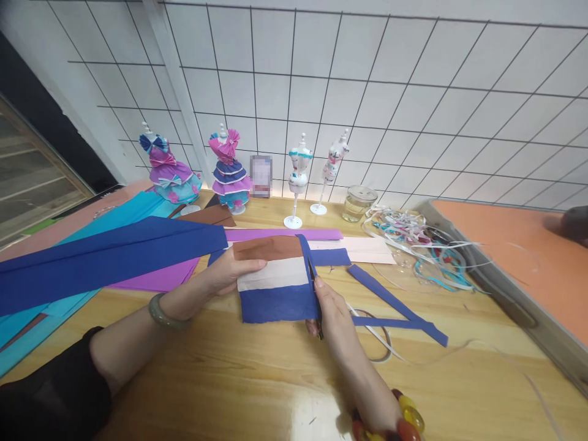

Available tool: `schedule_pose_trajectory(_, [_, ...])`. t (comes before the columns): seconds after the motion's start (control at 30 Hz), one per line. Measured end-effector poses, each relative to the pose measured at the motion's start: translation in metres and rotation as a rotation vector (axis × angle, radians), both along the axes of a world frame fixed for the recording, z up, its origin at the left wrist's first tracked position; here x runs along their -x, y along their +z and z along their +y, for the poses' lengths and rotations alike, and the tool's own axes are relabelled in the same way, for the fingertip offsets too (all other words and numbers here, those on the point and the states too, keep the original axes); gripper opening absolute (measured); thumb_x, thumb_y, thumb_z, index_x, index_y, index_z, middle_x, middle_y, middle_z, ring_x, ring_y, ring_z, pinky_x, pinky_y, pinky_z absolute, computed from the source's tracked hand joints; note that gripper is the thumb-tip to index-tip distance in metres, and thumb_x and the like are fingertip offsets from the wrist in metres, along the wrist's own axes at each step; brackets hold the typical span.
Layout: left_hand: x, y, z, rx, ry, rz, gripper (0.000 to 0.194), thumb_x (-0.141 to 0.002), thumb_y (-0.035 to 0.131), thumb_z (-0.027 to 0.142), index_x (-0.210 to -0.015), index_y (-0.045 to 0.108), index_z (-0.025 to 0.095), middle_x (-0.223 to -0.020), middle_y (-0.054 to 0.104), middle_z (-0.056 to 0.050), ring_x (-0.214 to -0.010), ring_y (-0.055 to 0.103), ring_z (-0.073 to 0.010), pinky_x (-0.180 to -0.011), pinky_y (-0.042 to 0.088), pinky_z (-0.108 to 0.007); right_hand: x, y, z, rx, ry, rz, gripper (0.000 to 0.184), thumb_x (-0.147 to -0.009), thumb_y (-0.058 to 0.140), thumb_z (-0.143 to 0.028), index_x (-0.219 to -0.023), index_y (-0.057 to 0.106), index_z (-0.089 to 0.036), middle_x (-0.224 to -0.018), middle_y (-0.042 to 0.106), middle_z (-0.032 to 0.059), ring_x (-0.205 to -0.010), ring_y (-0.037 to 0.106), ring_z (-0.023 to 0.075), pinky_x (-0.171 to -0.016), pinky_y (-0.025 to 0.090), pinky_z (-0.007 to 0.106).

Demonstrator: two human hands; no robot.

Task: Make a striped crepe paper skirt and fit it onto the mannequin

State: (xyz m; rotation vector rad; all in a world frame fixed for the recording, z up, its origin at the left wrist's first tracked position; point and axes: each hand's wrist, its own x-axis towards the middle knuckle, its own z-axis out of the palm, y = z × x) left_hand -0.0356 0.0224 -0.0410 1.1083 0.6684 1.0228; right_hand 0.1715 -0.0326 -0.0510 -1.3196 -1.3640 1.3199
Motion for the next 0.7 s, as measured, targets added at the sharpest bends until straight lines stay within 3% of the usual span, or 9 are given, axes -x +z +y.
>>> schedule_pose_trajectory(0.2, [0.0007,0.003,-0.0014,-0.009,0.056,0.074,0.057,-0.064,0.075,0.021,-0.119,0.058,0.019,-0.121,0.061,-0.01,-0.117,0.052,-0.0297,-0.097,0.042,-0.043,0.0005,0.0043,-0.0004,0.012,-0.001,-0.027,0.058,-0.09,0.029,-0.055,-0.046,0.046,-0.022,-0.036,0.045,-0.002,-0.036,0.041,0.0121,-0.043,0.03,0.027])
schedule_pose_trajectory(0.57, [-0.0005,0.0005,-0.0034,-0.036,0.031,0.182,0.056,-0.066,0.075,0.026,-0.119,0.058,0.024,-0.121,0.061,-0.006,-0.114,0.054,-0.0284,-0.096,0.044,-0.041,0.0,0.0048,0.0006,0.046,-0.106,-0.09,0.051,-0.086,0.036,-0.059,-0.05,0.047,-0.025,-0.039,0.048,-0.002,-0.039,0.044,0.0164,-0.041,0.035,0.028])
schedule_pose_trajectory(0.63, [-0.0003,0.0002,-0.0035,-0.035,0.04,0.19,0.057,-0.065,0.075,0.027,-0.119,0.058,0.024,-0.121,0.06,-0.006,-0.114,0.054,-0.029,-0.096,0.044,-0.041,-0.0007,0.0044,0.0016,0.031,-0.105,-0.099,0.05,-0.086,0.036,-0.059,-0.051,0.051,-0.025,-0.042,0.052,-0.0008,-0.043,0.049,0.018,-0.046,0.04,0.029])
schedule_pose_trajectory(0.7, [-0.0003,-0.0006,-0.0035,-0.04,0.042,0.201,0.058,-0.065,0.075,0.027,-0.119,0.058,0.024,-0.123,0.06,-0.006,-0.116,0.053,-0.0292,-0.096,0.044,-0.041,-0.0014,0.0039,0.0024,-0.01,-0.121,-0.087,0.046,-0.086,0.039,-0.057,-0.06,0.059,-0.025,-0.054,0.062,0.0017,-0.057,0.058,0.0208,-0.06,0.047,0.031])
